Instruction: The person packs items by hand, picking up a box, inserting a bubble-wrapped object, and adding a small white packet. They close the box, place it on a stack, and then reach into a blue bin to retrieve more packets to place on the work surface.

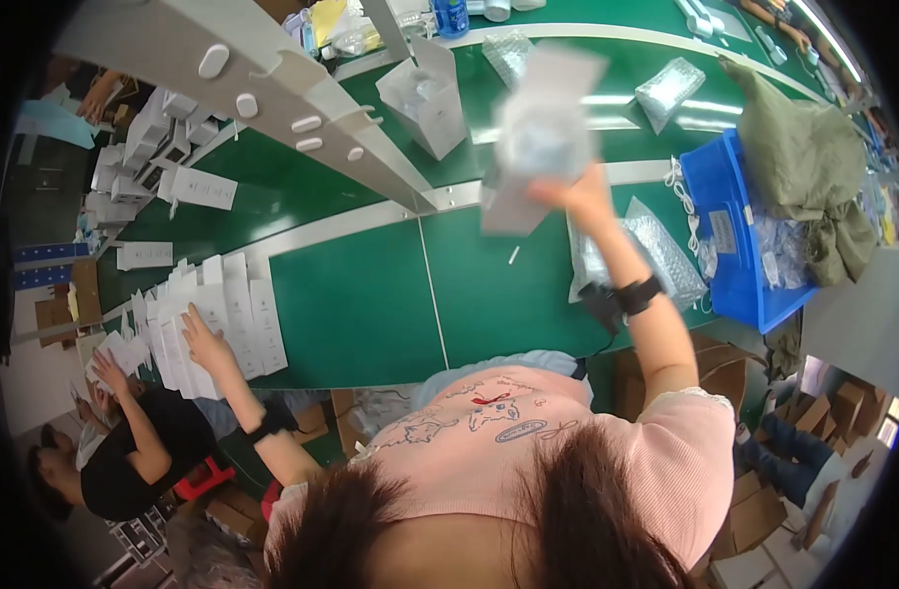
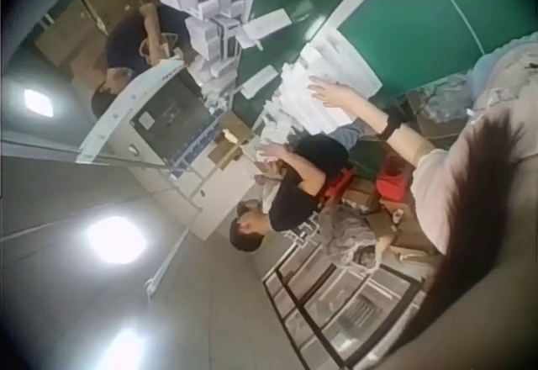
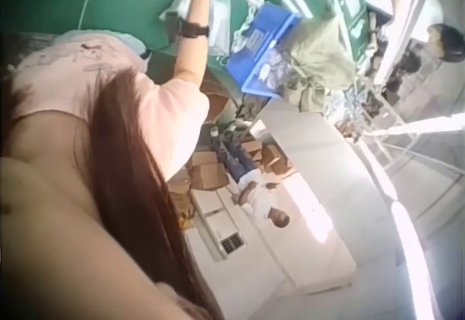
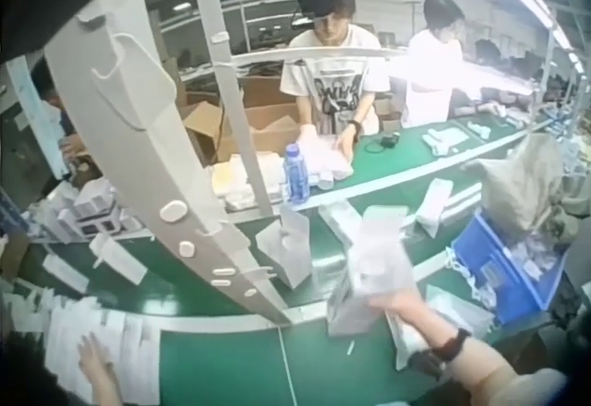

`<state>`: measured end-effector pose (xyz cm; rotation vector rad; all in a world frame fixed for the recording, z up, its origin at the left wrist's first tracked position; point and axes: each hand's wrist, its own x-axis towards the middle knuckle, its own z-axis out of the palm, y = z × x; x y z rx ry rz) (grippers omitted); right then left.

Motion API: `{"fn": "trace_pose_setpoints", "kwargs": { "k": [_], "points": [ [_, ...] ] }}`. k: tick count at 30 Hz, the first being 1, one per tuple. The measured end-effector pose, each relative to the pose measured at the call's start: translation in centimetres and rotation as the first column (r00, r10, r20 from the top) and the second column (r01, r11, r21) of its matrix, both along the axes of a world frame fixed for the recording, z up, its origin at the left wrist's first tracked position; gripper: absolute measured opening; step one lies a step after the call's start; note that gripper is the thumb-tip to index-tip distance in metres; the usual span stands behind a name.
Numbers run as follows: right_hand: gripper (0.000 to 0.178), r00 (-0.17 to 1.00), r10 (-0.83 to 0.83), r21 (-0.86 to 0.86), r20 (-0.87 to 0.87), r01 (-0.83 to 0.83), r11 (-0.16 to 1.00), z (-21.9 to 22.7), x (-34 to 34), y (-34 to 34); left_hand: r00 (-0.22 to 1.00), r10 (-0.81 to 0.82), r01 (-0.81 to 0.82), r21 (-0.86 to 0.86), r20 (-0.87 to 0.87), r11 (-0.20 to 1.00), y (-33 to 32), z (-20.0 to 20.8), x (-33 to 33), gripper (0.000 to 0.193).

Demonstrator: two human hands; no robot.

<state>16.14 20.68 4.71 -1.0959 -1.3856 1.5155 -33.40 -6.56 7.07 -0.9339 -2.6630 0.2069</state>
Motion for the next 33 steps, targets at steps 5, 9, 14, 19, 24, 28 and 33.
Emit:
{"fn": "trace_pose_setpoints", "kwargs": {
  "k": [5,9,14,19,24,28,33],
  "points": [
    [0.081,0.892,-0.406,0.387,-0.200,0.453,0.803,-0.2,2.6,16.8,0.950,-0.297,0.291,0.073,0.093,0.954,3.7,1.4,14.1,0.073],
    [0.085,0.845,-0.524,0.500,-0.109,0.502,0.706,-6.0,3.9,25.4,0.753,-0.514,0.451,0.247,0.411,0.858,4.7,-5.3,23.4,0.063],
    [0.077,0.673,-0.723,0.682,0.160,0.454,0.573,-9.2,5.3,26.5,0.671,-0.403,0.477,0.054,0.623,0.877,8.6,-5.3,25.3,0.074],
    [0.063,0.576,-0.803,0.988,0.152,-0.115,0.105,-3.6,0.1,21.0,0.407,-0.455,0.333,0.335,0.792,0.882,10.2,-7.1,19.2,0.078],
    [0.070,0.332,-0.261,0.375,0.906,-0.347,0.859,-7.3,-10.1,21.5,0.037,-0.325,0.371,0.289,0.945,0.883,9.5,-12.1,18.1,0.074],
    [0.087,0.226,-0.027,0.110,0.974,-0.364,0.925,-9.8,-11.0,22.9,-0.284,-0.348,0.117,0.393,0.893,0.912,10.2,-8.7,20.6,0.076],
    [0.086,0.803,0.073,0.429,0.591,-0.390,0.815,-7.1,-6.2,17.4,-0.063,-0.682,0.332,0.659,0.729,0.675,11.5,-3.3,23.9,0.076]
  ]
}}
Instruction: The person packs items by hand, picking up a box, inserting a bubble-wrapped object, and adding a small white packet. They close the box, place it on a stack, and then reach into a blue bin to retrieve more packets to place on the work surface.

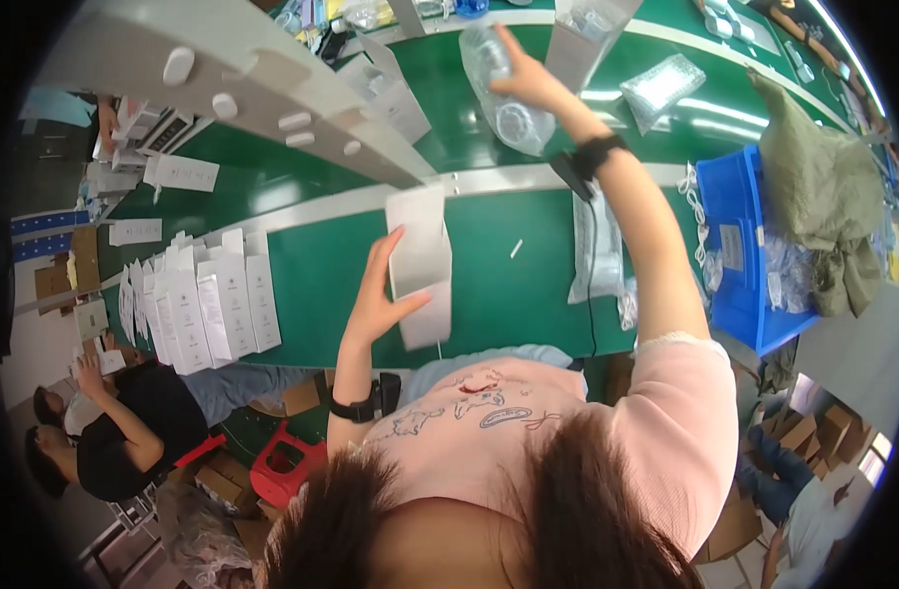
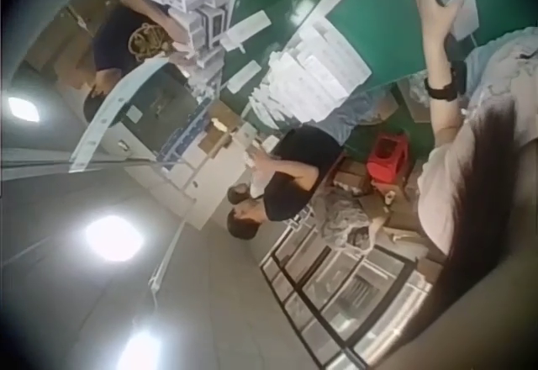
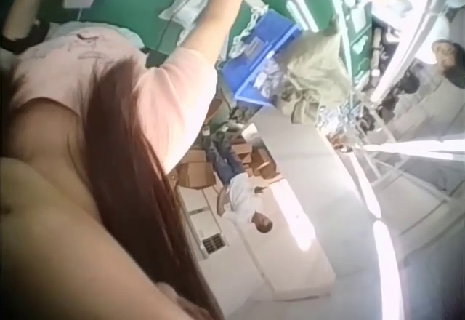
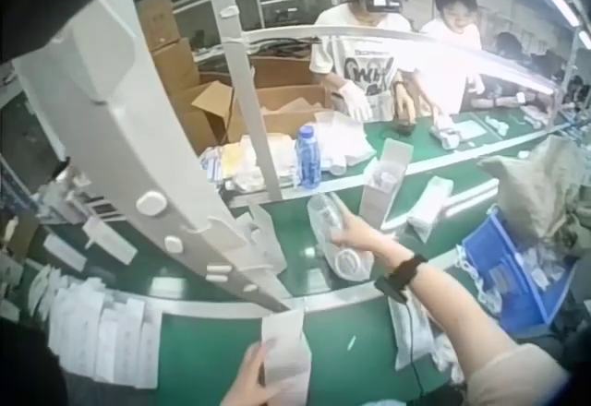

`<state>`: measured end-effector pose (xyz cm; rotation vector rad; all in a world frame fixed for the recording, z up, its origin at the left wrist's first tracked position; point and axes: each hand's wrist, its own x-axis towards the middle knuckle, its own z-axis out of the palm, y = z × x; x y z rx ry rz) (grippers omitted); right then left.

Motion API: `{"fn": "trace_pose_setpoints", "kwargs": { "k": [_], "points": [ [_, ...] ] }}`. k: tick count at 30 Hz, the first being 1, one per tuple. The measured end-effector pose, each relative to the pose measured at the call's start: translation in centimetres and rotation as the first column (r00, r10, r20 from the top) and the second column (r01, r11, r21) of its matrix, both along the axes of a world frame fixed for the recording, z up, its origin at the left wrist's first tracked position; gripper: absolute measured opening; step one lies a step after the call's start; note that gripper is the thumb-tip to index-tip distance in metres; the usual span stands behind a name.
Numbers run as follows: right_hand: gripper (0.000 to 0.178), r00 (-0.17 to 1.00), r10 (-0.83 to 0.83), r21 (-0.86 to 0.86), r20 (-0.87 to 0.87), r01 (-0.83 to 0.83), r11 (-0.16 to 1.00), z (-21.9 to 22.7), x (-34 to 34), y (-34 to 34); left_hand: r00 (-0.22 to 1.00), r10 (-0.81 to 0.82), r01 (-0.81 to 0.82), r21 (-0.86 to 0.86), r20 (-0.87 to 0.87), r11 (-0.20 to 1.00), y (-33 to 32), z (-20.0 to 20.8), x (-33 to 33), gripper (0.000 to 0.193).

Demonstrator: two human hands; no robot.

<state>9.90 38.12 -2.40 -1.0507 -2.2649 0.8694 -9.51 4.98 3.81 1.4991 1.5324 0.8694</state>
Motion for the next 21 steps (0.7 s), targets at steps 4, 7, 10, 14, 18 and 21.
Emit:
{"fn": "trace_pose_setpoints", "kwargs": {
  "k": [4,7,10,14,18,21],
  "points": [
    [0.069,0.672,-0.307,-0.592,-0.674,-0.243,0.769,10.1,4.6,-13.4,0.991,0.046,-0.028,0.143,-0.123,0.989,-0.7,0.8,4.5,0.067],
    [0.067,0.202,-0.723,-0.737,-0.661,-0.353,0.576,11.2,5.9,-20.2,0.967,0.208,-0.155,0.306,-0.148,0.939,-0.4,-1.6,8.5,0.060],
    [0.077,0.110,-0.641,-0.607,-0.759,0.236,0.759,9.5,2.8,-25.0,0.950,0.306,-0.310,0.293,0.060,0.905,-1.4,-3.2,10.8,0.061],
    [0.079,0.448,-0.539,-0.040,-0.713,0.742,0.670,6.1,2.2,-28.3,0.902,0.401,-0.432,0.316,0.159,0.845,-2.3,-4.4,13.1,0.064],
    [0.055,0.924,-0.189,0.410,-0.332,0.322,0.853,5.9,5.0,-30.6,0.888,0.403,-0.458,0.360,0.221,0.813,-3.1,-5.4,13.2,0.066],
    [0.037,0.962,-0.123,0.314,-0.242,0.198,0.929,3.8,9.7,-32.0,0.902,0.347,-0.430,0.460,0.257,0.777,-3.3,-5.5,12.7,0.066]
  ]
}}
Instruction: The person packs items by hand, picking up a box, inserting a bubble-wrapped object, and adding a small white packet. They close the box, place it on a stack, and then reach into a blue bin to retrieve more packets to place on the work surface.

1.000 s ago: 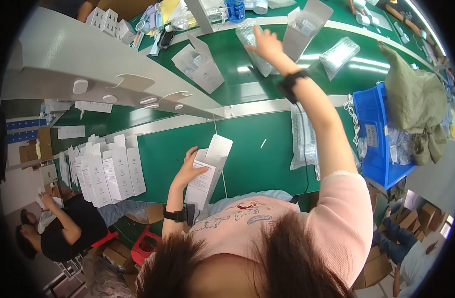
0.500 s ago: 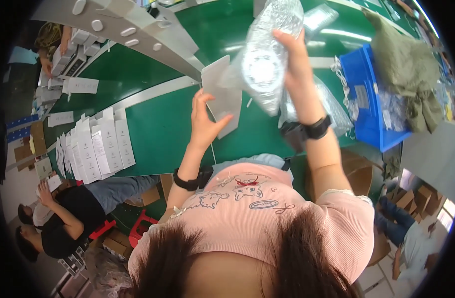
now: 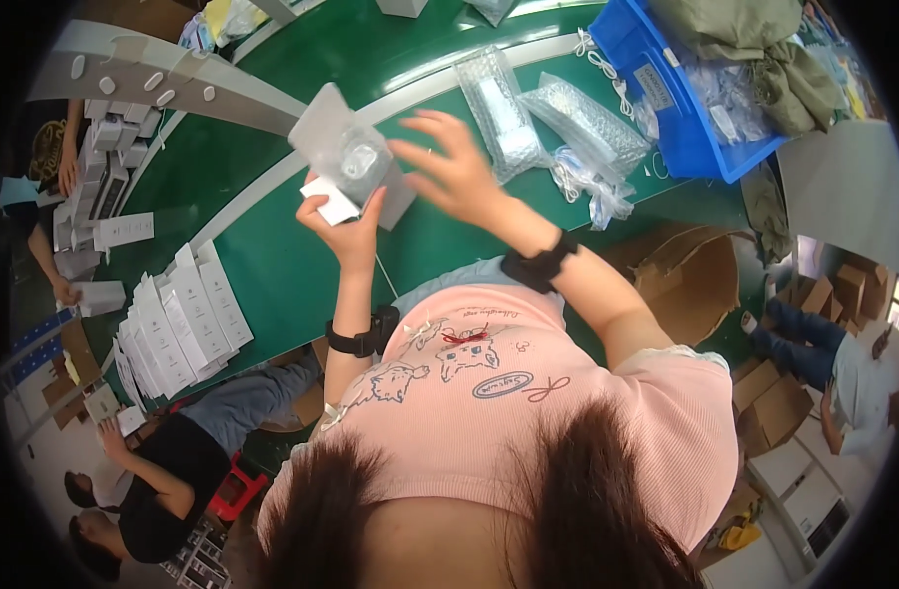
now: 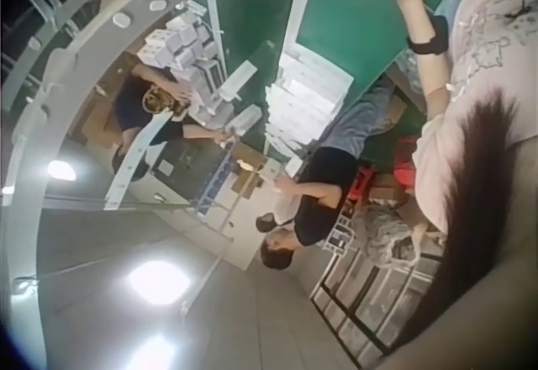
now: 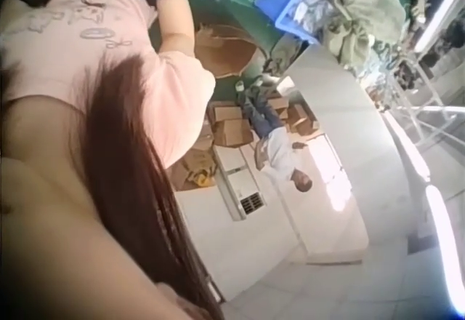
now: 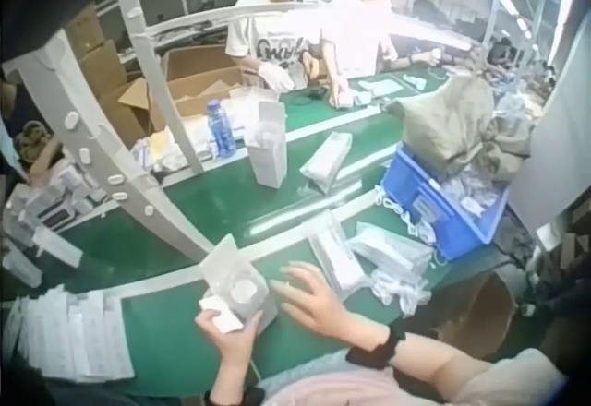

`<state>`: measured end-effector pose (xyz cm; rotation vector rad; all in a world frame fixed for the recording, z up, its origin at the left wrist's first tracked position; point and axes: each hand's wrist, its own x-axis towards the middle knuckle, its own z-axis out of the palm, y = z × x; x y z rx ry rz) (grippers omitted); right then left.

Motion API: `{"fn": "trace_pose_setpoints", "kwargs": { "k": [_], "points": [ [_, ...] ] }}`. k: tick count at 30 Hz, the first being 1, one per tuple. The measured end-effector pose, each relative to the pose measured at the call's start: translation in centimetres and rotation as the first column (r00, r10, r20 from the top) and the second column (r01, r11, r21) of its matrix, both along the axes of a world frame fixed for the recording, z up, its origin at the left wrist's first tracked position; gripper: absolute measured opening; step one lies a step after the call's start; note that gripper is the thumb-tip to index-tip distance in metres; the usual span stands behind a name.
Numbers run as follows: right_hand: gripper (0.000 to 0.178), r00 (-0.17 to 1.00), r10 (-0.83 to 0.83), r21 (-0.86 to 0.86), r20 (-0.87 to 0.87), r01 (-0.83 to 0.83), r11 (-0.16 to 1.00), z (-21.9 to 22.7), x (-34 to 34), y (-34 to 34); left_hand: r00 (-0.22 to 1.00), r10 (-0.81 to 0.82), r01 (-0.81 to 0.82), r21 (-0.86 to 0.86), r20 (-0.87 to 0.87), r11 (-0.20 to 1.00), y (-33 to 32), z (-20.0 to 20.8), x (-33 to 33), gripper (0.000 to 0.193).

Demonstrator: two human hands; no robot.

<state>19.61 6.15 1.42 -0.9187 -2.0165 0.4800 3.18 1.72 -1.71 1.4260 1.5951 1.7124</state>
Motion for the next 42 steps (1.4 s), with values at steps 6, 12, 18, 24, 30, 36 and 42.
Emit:
{"fn": "trace_pose_setpoints", "kwargs": {
  "k": [6,12,18,24,30,36,42],
  "points": [
    [0.033,0.760,-0.359,0.038,0.541,0.404,0.914,-4.9,13.1,-1.0,0.990,-0.090,0.094,0.034,-0.110,0.995,-0.9,-2.0,-1.4,0.070],
    [0.023,0.594,-0.334,0.106,0.731,0.385,0.917,-5.5,15.2,-1.7,0.974,-0.160,0.158,-0.023,-0.161,0.987,-2.2,-0.9,-2.4,0.072],
    [0.013,0.916,-0.223,-0.588,0.335,0.388,0.710,0.5,13.3,-0.7,0.926,-0.089,0.030,-0.165,-0.367,0.986,-2.8,4.6,-2.9,0.052],
    [0.015,0.855,0.035,-0.394,-0.517,-0.274,0.877,6.0,1.4,-0.2,0.928,-0.121,-0.004,-0.334,-0.353,0.943,-2.3,6.1,-4.3,0.021],
    [0.017,0.799,0.594,0.098,0.091,-0.601,0.793,3.6,-4.5,1.9,0.993,-0.036,-0.031,-0.525,-0.116,0.851,-1.0,7.3,-5.5,0.016],
    [0.030,0.643,0.540,0.067,0.543,-0.674,0.736,4.5,-6.5,1.3,0.992,0.004,-0.058,-0.436,-0.124,0.898,-0.8,5.3,-6.9,0.014],
    [0.089,0.829,0.559,-0.150,-0.035,-0.557,0.817,2.8,-3.9,3.3,0.913,-0.044,0.144,-0.219,0.406,0.965,-2.0,5.6,-8.2,0.019]
  ]
}}
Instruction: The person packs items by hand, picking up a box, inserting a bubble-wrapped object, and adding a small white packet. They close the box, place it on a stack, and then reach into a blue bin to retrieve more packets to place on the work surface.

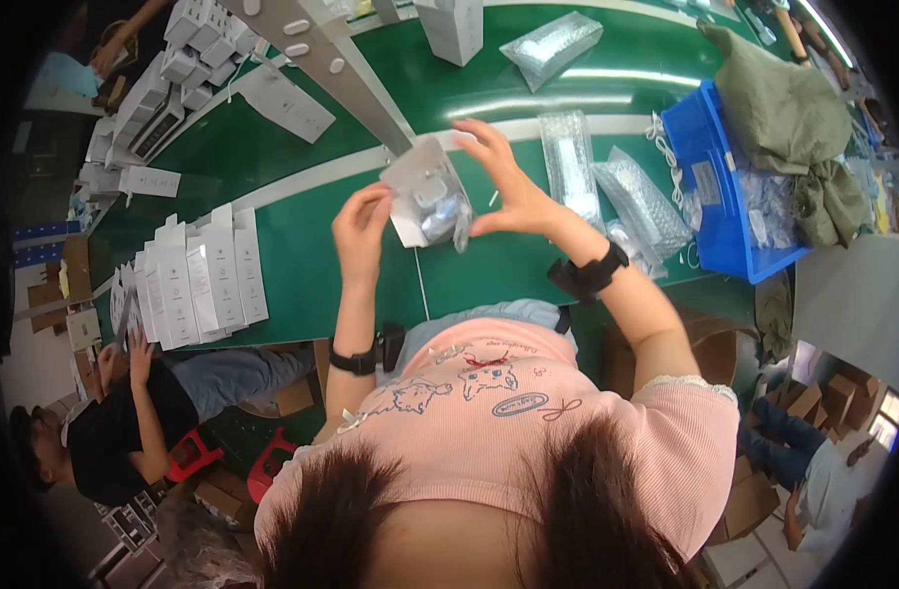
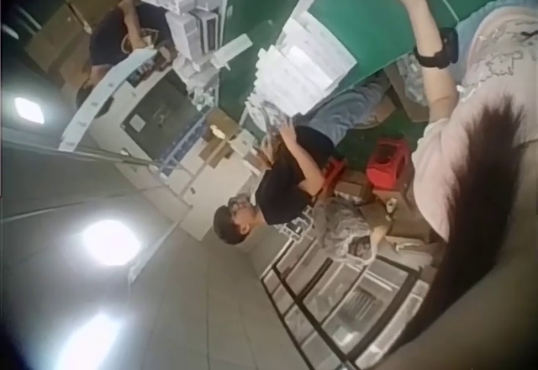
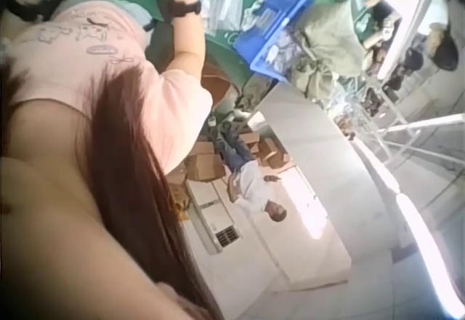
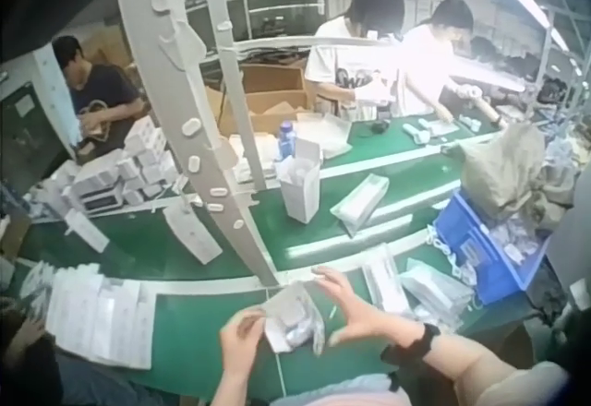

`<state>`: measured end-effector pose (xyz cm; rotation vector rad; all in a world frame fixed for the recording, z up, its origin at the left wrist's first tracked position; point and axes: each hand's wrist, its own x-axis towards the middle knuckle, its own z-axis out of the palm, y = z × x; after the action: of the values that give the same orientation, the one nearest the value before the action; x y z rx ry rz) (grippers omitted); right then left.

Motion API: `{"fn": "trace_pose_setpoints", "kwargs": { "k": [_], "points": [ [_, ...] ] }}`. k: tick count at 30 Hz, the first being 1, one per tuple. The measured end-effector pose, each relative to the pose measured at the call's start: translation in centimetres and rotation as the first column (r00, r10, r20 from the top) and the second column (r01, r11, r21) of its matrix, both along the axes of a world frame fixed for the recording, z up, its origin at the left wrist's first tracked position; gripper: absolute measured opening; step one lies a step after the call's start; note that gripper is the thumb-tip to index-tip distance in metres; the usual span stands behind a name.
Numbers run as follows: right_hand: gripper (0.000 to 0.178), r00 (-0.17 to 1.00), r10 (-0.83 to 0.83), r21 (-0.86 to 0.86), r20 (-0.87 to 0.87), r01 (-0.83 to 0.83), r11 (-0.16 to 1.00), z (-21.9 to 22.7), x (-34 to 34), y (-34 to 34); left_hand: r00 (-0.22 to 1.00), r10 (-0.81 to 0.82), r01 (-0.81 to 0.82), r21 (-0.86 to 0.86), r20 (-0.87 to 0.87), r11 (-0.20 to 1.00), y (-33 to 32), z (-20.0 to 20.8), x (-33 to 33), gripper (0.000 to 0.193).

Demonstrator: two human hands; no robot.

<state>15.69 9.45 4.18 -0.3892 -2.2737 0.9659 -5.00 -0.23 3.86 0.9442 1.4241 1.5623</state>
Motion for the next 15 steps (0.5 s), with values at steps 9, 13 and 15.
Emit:
{"fn": "trace_pose_setpoints", "kwargs": {
  "k": [9,13,15],
  "points": [
    [0.122,0.994,-0.074,-0.457,0.081,0.103,0.883,-4.2,-3.8,1.0,-0.181,0.062,-0.641,0.165,-0.982,0.750,-7.6,0.2,-25.0,0.063],
    [0.090,0.835,-0.478,-0.391,0.274,0.551,0.738,-3.8,0.6,3.6,-0.179,-0.059,-0.708,0.086,-0.982,0.701,-8.1,0.7,-28.5,0.071],
    [0.075,0.791,-0.600,-0.695,0.120,0.499,0.518,-2.1,2.5,6.3,-0.115,-0.091,-0.614,-0.001,-0.989,0.789,-7.9,-1.0,-30.4,0.076]
  ]
}}
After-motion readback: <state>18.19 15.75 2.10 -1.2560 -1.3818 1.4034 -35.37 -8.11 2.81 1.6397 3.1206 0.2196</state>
